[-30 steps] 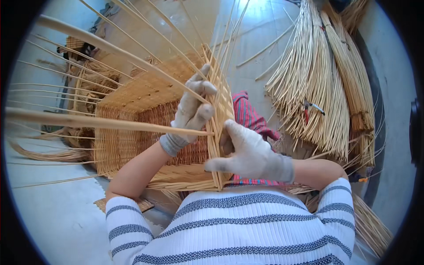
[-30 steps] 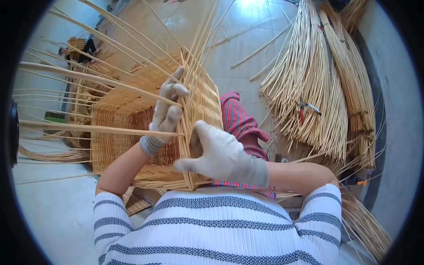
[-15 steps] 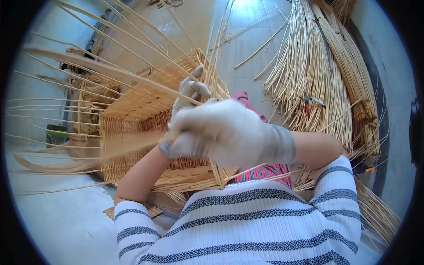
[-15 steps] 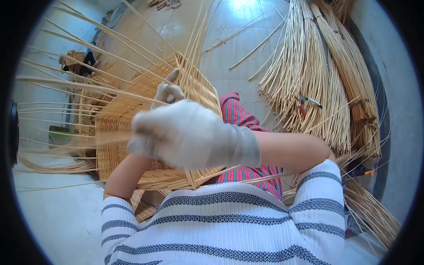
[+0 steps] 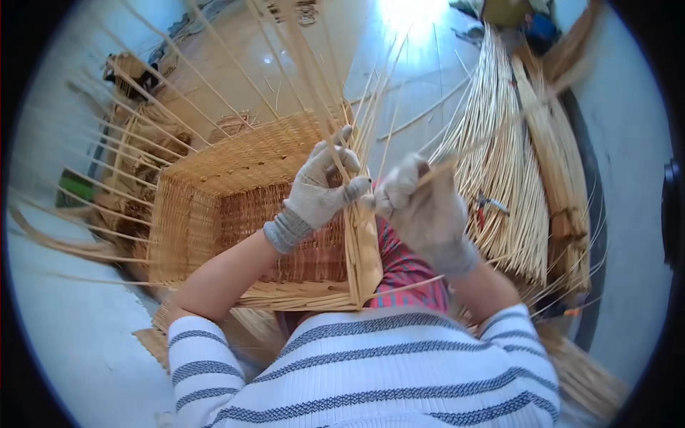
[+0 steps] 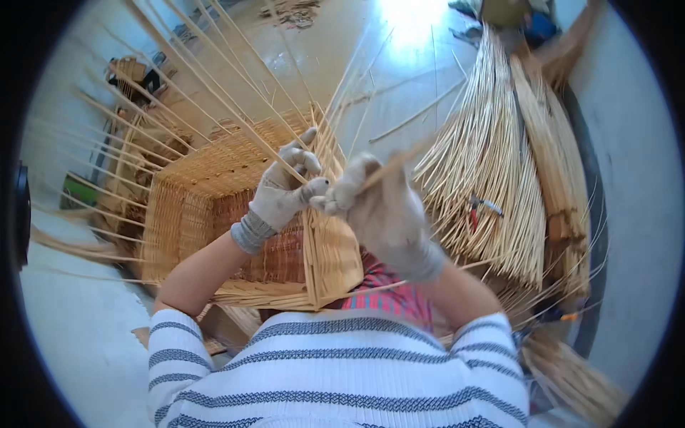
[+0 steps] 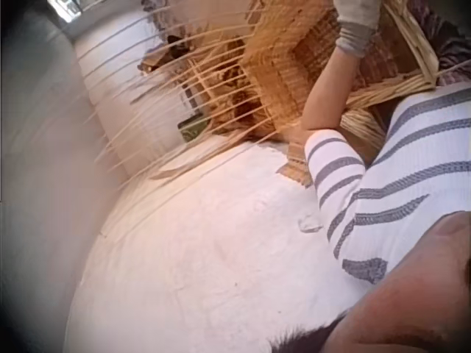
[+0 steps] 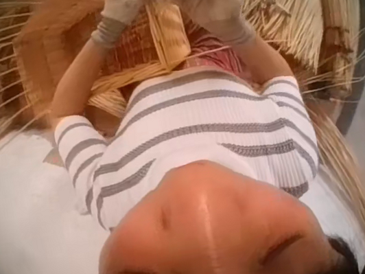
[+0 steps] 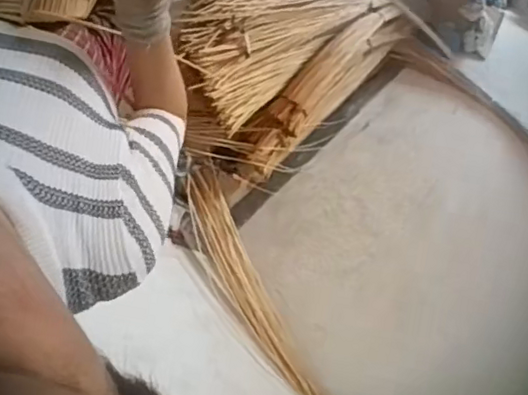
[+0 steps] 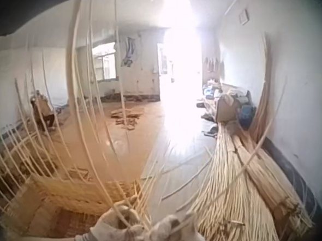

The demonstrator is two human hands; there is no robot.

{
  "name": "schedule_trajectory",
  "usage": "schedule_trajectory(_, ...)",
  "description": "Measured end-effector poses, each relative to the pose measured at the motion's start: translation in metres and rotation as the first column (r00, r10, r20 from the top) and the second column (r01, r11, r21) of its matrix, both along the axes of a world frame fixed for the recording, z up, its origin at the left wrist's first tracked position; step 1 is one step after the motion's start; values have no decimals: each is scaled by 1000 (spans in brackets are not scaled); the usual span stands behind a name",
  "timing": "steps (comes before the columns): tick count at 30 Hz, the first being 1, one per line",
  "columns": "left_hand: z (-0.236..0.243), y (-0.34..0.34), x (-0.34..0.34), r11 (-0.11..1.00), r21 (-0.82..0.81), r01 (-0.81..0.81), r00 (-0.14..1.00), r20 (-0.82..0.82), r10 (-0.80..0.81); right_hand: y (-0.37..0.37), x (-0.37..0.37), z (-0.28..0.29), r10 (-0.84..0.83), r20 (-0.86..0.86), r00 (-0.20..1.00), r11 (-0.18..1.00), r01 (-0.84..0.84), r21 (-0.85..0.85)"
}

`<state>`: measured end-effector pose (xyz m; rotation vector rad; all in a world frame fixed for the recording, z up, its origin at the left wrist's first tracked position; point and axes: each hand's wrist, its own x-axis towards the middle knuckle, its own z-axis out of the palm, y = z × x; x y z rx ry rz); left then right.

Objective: The recorder is weaving a large wicker basket, using an electric drill to secure parts and hand-weaving long reed strips.

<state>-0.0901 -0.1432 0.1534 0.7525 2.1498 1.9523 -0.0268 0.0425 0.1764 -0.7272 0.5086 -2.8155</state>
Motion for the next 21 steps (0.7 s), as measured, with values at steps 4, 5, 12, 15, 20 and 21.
schedule_trajectory(4, 2, -5, 1, 996, -37, 79, 996, -34, -81, -21, 31, -7, -308, -69, 949, 945, 314, 89)
schedule_trajectory(5, 3, -9, 1, 998, -8, 61, 998, -21, -62, -25, 32, -6, -288, -95, 953, 947, 299, 119)
schedule_trajectory(12, 1, -24, 19, 944, 171, 283, 946, 113, -304, -66, 11, 45, 427, -92, 900, 461, -128, 878)
schedule_trajectory(15, 0, -15, 17, 985, 4, 172, 982, -79, -171, -69, 6, 66, 437, -177, 882, 157, 119, 980)
schedule_trajectory(20, 9, -21, -6, 976, 12, 217, 956, -204, -210, -44, -13, 37, 89, -941, 326, 5, 945, 328)
schedule_trajectory(21, 11, -22, -9, 974, 31, 224, 950, -229, -211, -41, -23, 26, -239, -907, 346, -27, 932, 363)
